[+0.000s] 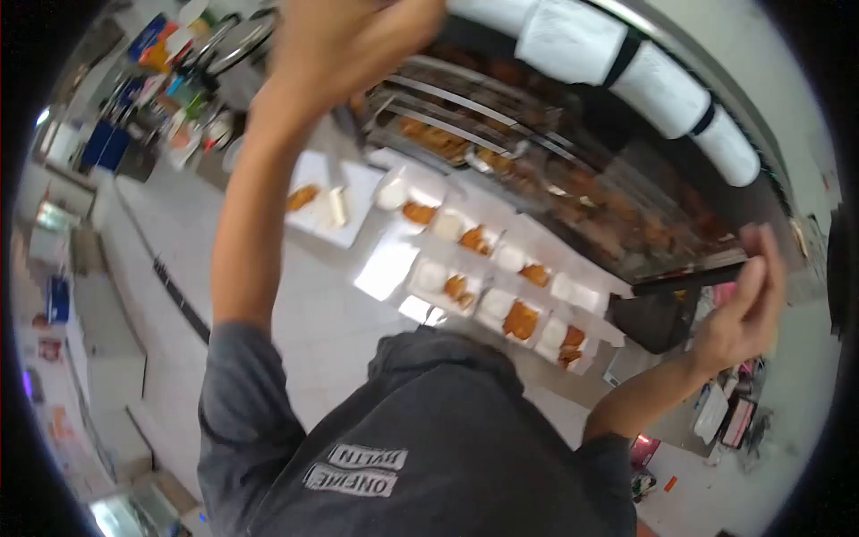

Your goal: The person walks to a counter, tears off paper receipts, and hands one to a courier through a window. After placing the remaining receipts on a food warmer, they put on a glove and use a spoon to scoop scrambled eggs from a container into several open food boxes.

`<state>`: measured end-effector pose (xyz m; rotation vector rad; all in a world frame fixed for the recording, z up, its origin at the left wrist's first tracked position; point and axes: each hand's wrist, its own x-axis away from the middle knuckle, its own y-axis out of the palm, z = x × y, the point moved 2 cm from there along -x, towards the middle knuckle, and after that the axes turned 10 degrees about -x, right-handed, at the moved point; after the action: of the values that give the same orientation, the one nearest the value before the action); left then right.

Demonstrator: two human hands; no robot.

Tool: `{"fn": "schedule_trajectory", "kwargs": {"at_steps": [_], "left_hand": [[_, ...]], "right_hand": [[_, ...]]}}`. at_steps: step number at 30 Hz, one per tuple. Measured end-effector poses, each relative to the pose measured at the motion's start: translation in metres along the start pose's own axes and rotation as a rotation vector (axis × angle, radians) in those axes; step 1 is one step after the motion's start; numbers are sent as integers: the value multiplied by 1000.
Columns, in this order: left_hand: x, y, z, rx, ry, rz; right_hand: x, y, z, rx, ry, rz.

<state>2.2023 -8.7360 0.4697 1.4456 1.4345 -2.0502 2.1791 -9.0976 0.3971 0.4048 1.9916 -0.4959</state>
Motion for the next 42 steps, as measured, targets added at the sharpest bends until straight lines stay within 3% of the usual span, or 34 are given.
{"fn": "schedule_trajectory", "kwargs": {"at_steps": [1, 2, 3, 4, 6, 8, 11, 15, 18, 20, 24, 29, 30, 32, 33, 35, 36, 37, 40, 42], "left_hand": [[14, -2, 0, -311, -23, 214], [32, 0, -6, 17, -227, 280], [38, 1, 3, 68, -192, 298], [47, 8, 16, 232, -307, 377], [72, 16, 35, 270, -532, 300], [97, 32, 34, 343, -449, 105], [107, 74, 63, 664, -645, 38], [118, 117, 91, 837, -692, -227], [114, 136, 115, 869, -655, -271], [120, 150, 121, 717, -426, -474], [134, 164, 132, 786, -418, -662], [162, 185, 159, 1042, -561, -735], [170, 194, 166, 1220, -728, -640], [180, 211, 174, 1495, -1033, -516], [179, 213, 181, 1496, -1032, -516], [187, 218, 191, 1575, -1514, -342], [215, 234, 188, 1703, -1341, -330], [219, 237, 186, 1704, -1338, -332], [228, 237, 187, 2011, -1404, -276], [230, 225, 190, 2035, -1504, -314]], "right_hand": [[11, -11, 10, 25, 126, 11], [19, -16, 19, 55, 164, 2], [26, -17, 29, -32, 287, 34], [30, -13, 39, -123, 373, 107], [31, -5, 53, -202, 436, 174], [30, -1, 65, -252, 488, 237], [20, 10, 76, -295, 452, 339], [2, 18, 89, -398, 433, 372], [-6, 22, 93, -481, 444, 367], [-8, 25, 97, -560, 447, 338], [-10, 24, 95, -615, 487, 308], [19, 10, 77, -428, 362, 351], [35, 10, 74, -380, 311, 353], [78, 28, 57, -380, 358, 150], [100, 42, 44, -336, 371, 27], [135, 68, 14, -343, 400, -227], [151, 80, 4, -340, 376, -331], [165, 85, 1, -339, 374, -328], [209, 99, 5, -653, 464, -439], [208, 86, 6, -666, 404, -503]]}}
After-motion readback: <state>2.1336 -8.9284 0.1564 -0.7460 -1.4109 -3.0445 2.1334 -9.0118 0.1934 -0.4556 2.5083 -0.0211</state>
